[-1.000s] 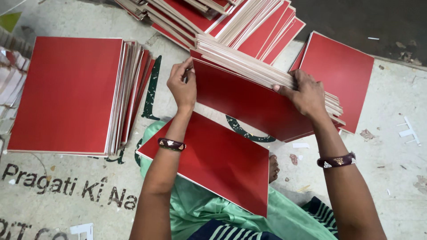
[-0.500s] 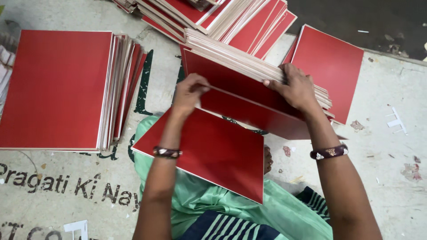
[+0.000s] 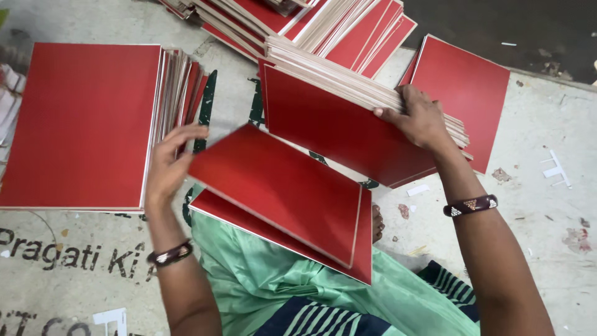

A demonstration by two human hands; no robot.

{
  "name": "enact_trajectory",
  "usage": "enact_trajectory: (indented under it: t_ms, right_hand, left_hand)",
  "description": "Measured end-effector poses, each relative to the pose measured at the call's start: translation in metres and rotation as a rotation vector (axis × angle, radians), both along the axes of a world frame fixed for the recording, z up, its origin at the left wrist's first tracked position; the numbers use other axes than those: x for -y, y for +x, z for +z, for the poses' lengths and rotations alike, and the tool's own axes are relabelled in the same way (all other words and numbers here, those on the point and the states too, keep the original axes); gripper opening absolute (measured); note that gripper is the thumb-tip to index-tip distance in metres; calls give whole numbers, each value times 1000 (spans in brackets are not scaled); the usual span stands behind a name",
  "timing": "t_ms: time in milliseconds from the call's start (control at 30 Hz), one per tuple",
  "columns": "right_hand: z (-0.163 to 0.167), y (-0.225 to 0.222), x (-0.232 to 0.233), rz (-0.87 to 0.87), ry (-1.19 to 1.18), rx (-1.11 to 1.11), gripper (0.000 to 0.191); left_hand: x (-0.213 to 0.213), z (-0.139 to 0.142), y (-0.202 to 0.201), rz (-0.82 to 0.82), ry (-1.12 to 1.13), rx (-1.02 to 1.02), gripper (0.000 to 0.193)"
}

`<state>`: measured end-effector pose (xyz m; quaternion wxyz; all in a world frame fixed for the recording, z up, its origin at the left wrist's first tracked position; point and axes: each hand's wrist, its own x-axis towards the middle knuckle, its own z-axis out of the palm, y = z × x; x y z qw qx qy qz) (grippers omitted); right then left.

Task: The person sits on the floor and assembles red book covers by inserting folded red paper into a cover shell. They repeatedly pick up a cover, open it, insert the folded paper, and place the assembled unit onto a growing stack.

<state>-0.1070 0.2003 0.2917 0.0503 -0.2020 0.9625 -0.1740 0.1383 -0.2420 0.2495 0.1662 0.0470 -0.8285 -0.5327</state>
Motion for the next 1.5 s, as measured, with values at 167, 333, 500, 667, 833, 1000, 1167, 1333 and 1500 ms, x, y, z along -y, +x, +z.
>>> enact_trajectory:
  t_ms: [167, 333, 500, 667, 833, 1000, 1167, 1333, 1500]
  right_hand:
    - [4, -2, 0, -60, -5, 38, 72]
    - [0, -2, -1, -53, 1, 11, 70]
    - [-6, -7, -3, -46, -26, 9, 68]
    - [-6, -8, -2, -77, -1, 51, 69]
    - [-4, -7, -1, -69, -54, 59, 75]
    - [-10, -11, -2, -59, -2, 28, 75]
    - [-15, -15, -6, -76, -59, 66, 77]
    - [-18, -17, -7, 28, -39, -83, 78]
    - [-19, -12, -7, -21, -12, -12, 80]
  left_hand:
    - [-65, -15, -99, 48, -109, -146, 50]
    - [-86, -31, -174, 154, 138, -269, 48]
    - [-94, -40, -169, 260, 81, -207, 37]
    - [-105, -34, -166, 243, 100, -333, 43]
    - [-101, -49, -151, 308, 208, -370, 25]
    - [-66, -70, -120, 69, 644, -218, 17]
    - [-45, -77, -69, -72, 439, -219, 31]
    - [-29, -87, -47, -27, 558, -191, 22]
    - [3, -98, -54, -101, 692, -404, 2]
